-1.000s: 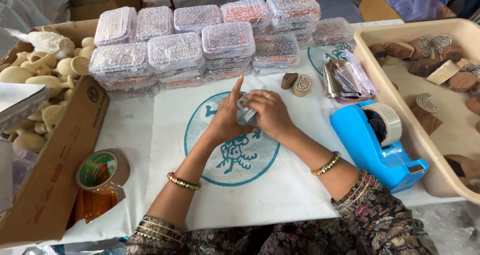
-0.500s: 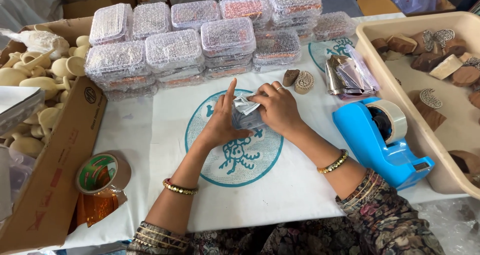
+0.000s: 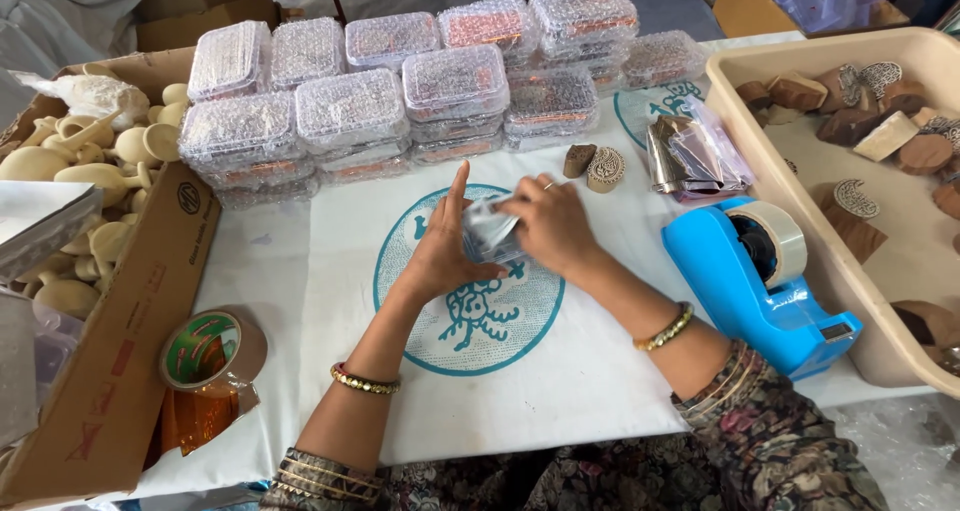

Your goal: The person places a small white cloth into a clear plastic container, then adds a piece of orange metallic foil and a small wooden block. They close the container and wrap it in bubble wrap.

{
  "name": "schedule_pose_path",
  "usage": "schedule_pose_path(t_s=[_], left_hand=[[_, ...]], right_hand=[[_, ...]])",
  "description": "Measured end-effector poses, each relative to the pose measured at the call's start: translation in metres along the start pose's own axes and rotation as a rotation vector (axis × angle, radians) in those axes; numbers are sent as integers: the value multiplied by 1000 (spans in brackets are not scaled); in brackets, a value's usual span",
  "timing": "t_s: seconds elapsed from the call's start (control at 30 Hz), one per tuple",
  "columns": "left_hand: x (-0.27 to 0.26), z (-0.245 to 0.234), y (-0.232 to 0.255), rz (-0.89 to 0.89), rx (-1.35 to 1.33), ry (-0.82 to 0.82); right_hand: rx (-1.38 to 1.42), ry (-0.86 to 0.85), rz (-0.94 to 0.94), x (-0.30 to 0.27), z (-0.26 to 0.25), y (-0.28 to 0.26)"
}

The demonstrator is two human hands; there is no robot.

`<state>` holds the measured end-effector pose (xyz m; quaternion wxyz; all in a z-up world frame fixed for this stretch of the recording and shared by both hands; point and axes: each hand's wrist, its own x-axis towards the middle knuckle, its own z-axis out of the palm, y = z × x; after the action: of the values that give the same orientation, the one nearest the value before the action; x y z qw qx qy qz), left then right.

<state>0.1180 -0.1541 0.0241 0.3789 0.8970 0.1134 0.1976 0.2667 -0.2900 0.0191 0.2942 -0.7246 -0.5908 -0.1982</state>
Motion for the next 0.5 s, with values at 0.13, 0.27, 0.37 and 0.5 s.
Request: schedule_pose_path(t_s=[0.13,0.27,0.37,0.5], left_hand=[[0,3,-9,-9,-28,13],[-1,-1,6,-18,-15,11],[-2,-5,14,9,9,31],[-1,-4,6,-12,37,46]], right_hand=[[48,-58,-164,-2,21,-16],[59,-114,-14,8,10,-9],[-91,-17,18,6,-10,-8],[-126,-162,97,-6,-12,-24]])
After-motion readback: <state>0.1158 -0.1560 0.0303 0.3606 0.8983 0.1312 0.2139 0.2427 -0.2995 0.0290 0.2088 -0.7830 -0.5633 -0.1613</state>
